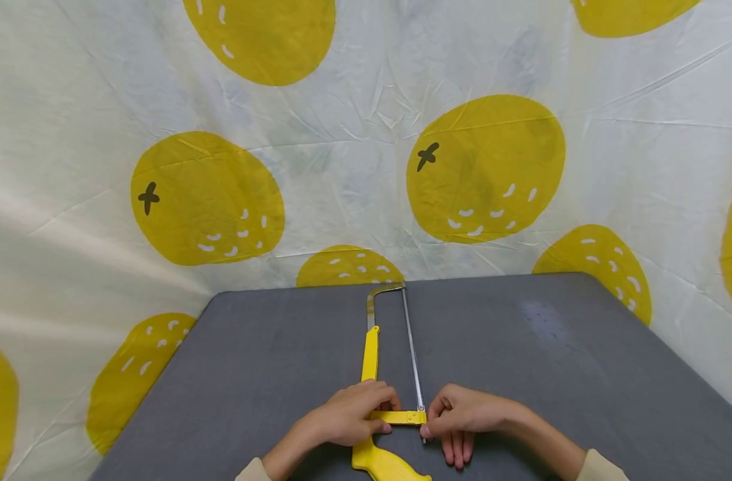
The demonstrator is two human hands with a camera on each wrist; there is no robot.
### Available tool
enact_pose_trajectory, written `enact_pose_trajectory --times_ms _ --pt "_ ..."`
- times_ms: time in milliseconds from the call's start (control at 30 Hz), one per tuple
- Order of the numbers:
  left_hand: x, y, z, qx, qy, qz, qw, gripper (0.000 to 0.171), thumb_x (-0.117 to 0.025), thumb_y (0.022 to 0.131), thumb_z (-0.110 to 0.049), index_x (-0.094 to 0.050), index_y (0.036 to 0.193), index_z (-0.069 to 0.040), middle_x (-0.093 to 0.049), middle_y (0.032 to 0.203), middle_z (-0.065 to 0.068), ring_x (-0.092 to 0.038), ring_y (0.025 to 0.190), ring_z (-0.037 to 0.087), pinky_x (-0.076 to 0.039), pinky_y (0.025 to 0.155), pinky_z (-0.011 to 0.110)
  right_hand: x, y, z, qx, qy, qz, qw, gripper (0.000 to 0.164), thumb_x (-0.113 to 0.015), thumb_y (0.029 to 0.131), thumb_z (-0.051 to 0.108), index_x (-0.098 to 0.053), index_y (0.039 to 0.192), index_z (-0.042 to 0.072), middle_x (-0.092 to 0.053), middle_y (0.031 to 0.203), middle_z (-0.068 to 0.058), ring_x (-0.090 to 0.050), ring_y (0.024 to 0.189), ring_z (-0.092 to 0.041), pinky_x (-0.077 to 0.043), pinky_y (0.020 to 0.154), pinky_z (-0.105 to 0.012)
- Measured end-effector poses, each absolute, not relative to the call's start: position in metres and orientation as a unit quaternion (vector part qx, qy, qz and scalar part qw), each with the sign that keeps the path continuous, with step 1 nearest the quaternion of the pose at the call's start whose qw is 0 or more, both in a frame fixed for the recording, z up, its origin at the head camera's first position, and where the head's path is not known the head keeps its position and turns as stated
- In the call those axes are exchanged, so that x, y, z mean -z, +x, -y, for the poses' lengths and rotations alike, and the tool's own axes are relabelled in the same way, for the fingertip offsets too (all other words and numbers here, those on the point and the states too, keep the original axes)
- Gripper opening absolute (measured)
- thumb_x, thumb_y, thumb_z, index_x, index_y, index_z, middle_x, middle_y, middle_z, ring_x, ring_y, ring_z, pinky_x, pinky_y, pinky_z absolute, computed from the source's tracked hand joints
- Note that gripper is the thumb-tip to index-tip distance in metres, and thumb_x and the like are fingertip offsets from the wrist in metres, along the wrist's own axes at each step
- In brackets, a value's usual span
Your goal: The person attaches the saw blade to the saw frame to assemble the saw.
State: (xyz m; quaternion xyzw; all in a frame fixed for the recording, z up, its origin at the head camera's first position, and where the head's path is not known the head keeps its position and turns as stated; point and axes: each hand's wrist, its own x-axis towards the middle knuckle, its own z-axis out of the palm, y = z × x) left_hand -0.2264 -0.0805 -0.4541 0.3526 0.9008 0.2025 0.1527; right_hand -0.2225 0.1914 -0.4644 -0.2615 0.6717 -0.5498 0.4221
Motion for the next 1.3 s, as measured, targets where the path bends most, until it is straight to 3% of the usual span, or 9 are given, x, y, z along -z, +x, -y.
enact_pose_trajectory --times_ms 967,1033,1100,1200,1300 --pt "0.4524 -0.2255 0.0823 -0.205 0.357 -0.899 0.149 0.017 -0.074 0.096 -0.028 -0.063 0.109 -0.034 -0.052 0.092 -0.018 -0.047 0.083 -0.002 -0.041 0.072 0.018 0.4631 -0.2235 -0.1912 0.548 -0.268 -0.665 0.431 0.033 -0.065 0.100 0.019 -0.069 0.101 -0.013 -0.072 0.066 0.003 -0.069 0.053 -0.003 -0.052 0.048 -0.020" --pt "0.4526 -0.2254 0.0823 -0.206 0.358 -0.899 0.147 0.017 -0.074 0.096 -0.028 -0.063 0.109 -0.034 -0.052 0.092 -0.018 -0.047 0.083 -0.002 -0.041 0.072 0.018 0.4632 -0.2238 -0.1915 0.548 -0.269 -0.665 0.431 0.031 -0.065 0.100 0.019 -0.069 0.101 -0.012 -0.073 0.066 -0.008 -0.069 0.054 -0.003 -0.052 0.048 -0.020" --pt "0.4527 -0.2253 0.0824 -0.206 0.359 -0.899 0.146 0.017 -0.074 0.096 -0.028 -0.063 0.108 -0.034 -0.052 0.092 -0.018 -0.047 0.083 -0.002 -0.041 0.072 0.018 0.4633 -0.2237 -0.1919 0.548 -0.271 -0.665 0.430 0.031 -0.064 0.100 0.018 -0.069 0.102 -0.012 -0.071 0.069 -0.028 -0.069 0.053 -0.004 -0.052 0.048 -0.020" --pt "0.4531 -0.2252 0.0825 -0.207 0.359 -0.898 0.145 0.017 -0.074 0.096 -0.028 -0.063 0.108 -0.034 -0.052 0.092 -0.018 -0.047 0.083 -0.002 -0.041 0.072 0.018 0.4637 -0.2235 -0.1926 0.548 -0.274 -0.665 0.428 0.031 -0.064 0.100 0.018 -0.068 0.103 -0.013 -0.057 0.082 -0.053 -0.069 0.053 -0.004 -0.052 0.048 -0.020" --pt "0.4536 -0.2254 0.0826 -0.206 0.360 -0.899 0.144 0.018 -0.074 0.096 -0.028 -0.063 0.108 -0.034 -0.052 0.092 -0.019 -0.047 0.083 -0.002 -0.041 0.072 0.018 0.4644 -0.2231 -0.1926 0.548 -0.277 -0.664 0.427 0.032 -0.063 0.100 0.017 -0.067 0.105 -0.014 -0.050 0.087 -0.059 -0.069 0.054 -0.004 -0.052 0.048 -0.020"
